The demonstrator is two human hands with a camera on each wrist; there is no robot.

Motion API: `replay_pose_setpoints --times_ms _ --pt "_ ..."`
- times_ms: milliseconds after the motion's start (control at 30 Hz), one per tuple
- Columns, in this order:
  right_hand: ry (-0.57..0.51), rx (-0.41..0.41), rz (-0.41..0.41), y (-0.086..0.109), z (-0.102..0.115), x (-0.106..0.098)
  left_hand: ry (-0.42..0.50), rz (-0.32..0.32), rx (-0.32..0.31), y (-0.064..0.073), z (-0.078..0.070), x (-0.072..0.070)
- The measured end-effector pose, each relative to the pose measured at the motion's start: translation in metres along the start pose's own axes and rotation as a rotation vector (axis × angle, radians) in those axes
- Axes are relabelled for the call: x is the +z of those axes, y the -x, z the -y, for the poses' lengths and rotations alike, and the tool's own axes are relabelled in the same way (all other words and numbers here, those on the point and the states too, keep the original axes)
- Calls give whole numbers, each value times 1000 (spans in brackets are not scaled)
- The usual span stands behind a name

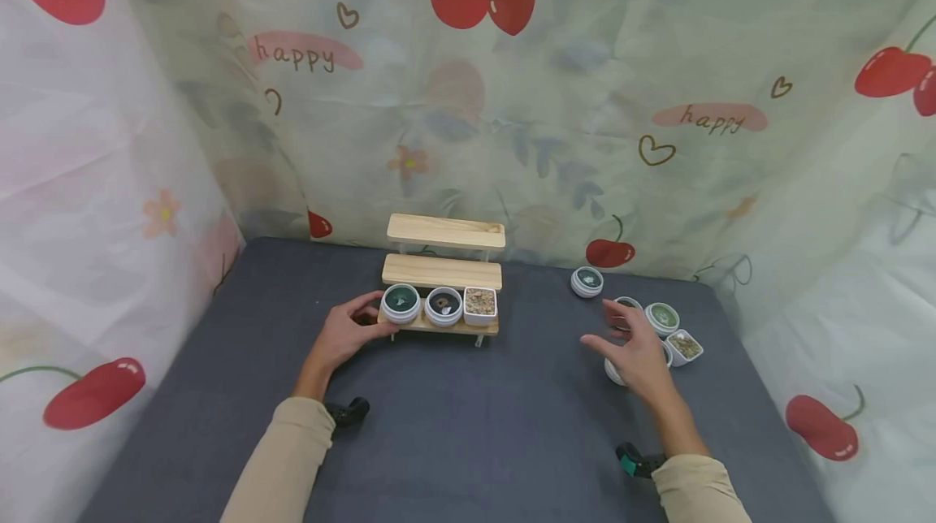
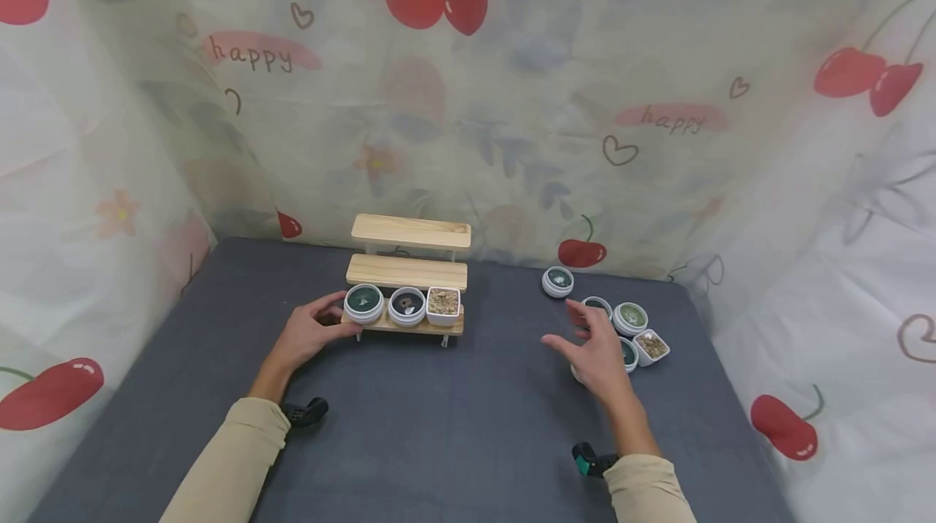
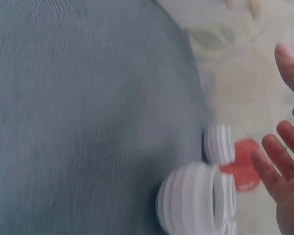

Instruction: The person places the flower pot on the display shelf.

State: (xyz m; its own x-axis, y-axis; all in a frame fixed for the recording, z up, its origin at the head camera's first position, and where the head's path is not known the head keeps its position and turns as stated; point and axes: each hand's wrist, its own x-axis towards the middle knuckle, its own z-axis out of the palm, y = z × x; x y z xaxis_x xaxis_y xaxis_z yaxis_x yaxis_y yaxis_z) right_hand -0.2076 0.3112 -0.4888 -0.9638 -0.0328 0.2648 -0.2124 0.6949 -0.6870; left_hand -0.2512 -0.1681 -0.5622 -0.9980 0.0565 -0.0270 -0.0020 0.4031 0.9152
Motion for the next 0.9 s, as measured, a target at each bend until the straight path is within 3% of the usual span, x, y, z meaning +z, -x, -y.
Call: replay_pose_setpoints --times_ms 400,633,900 --pt "108 61 -107 24 -31 -12 -25 -2 -14 -2 2 1" --pt "150 131 -71 29 -38 -9 -17 2 -14 -2 2 0" --pt "192 87 -103 33 -40 0 -27 4 -20 -2 1 0"
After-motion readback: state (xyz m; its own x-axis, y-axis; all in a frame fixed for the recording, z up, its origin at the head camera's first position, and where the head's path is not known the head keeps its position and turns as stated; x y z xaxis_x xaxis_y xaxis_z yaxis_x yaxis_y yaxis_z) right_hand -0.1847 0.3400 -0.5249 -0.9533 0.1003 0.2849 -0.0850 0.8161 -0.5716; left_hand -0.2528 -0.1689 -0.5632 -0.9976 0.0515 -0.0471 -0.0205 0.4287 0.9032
